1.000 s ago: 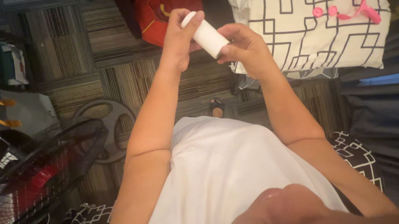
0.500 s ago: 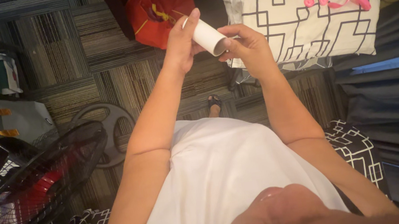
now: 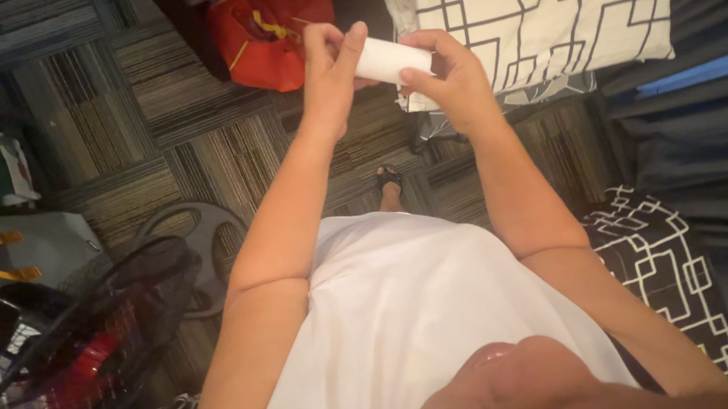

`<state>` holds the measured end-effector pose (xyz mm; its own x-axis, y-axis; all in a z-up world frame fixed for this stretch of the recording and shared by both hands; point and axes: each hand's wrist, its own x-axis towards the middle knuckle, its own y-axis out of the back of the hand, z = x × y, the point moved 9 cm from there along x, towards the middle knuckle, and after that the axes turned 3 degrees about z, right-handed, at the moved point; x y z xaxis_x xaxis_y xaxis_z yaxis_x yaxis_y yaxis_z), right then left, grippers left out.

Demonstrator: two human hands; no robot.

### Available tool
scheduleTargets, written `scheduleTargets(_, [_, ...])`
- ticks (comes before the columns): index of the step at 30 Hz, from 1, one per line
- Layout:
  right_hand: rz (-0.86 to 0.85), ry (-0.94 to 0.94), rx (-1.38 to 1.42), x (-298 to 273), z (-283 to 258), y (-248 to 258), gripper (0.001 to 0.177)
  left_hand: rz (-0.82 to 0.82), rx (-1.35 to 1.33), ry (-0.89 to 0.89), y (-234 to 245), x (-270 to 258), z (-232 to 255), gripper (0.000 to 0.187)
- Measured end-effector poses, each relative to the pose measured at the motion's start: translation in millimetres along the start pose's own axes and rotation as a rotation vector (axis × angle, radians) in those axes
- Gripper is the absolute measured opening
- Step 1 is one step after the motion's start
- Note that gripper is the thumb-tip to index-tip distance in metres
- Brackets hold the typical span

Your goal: The person uses a pink lint roller to clean two patterned pillows on a bed. They roll the device over the surfaces, peel off used adhesive sheets, and replace them with fresh ones from a roll before continuing to clean the pillows.

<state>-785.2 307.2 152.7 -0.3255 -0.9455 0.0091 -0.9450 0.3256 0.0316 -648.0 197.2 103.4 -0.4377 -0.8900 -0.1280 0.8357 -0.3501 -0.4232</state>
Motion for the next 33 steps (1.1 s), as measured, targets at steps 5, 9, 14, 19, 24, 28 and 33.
scheduleTargets(5, [-0.058,-0.050,0.152,-3.8,-4.8,15.2,0.034,-0.317,-0.104,0.228,-17.2,-16.2,-1.4,0.031])
scheduleTargets(9, [-0.064,-0.070,0.192,-4.7,-4.1,16.4,0.035,-0.474,-0.222,0.263,-23.6,-27.7,3.2,0.039])
scheduleTargets(14, [-0.055,-0.095,0.221,-3.0,2.4,16.8,0.035,-0.512,-0.285,0.286,-21.3,-30.3,7.1,0.036])
scheduleTargets(19, [-0.072,-0.064,0.168,0.9,5.7,17.6,0.034,-0.500,-0.250,0.287,-15.1,-32.0,8.0,0.033])
scheduleTargets(24, [-0.066,0.014,0.072,0.4,1.4,15.6,0.037,-0.456,-0.287,0.296,-8.1,-32.2,3.1,0.035])
scheduleTargets(28, [-0.032,0.088,-0.002,-4.5,-5.3,16.2,0.039,-0.389,-0.283,0.235,-8.0,-27.7,-3.2,0.037])
scheduleTargets(33, [0.000,0.111,-0.025,-13.2,-9.3,20.7,0.039,-0.360,-0.228,0.213,-17.4,-24.8,-14.0,0.045])
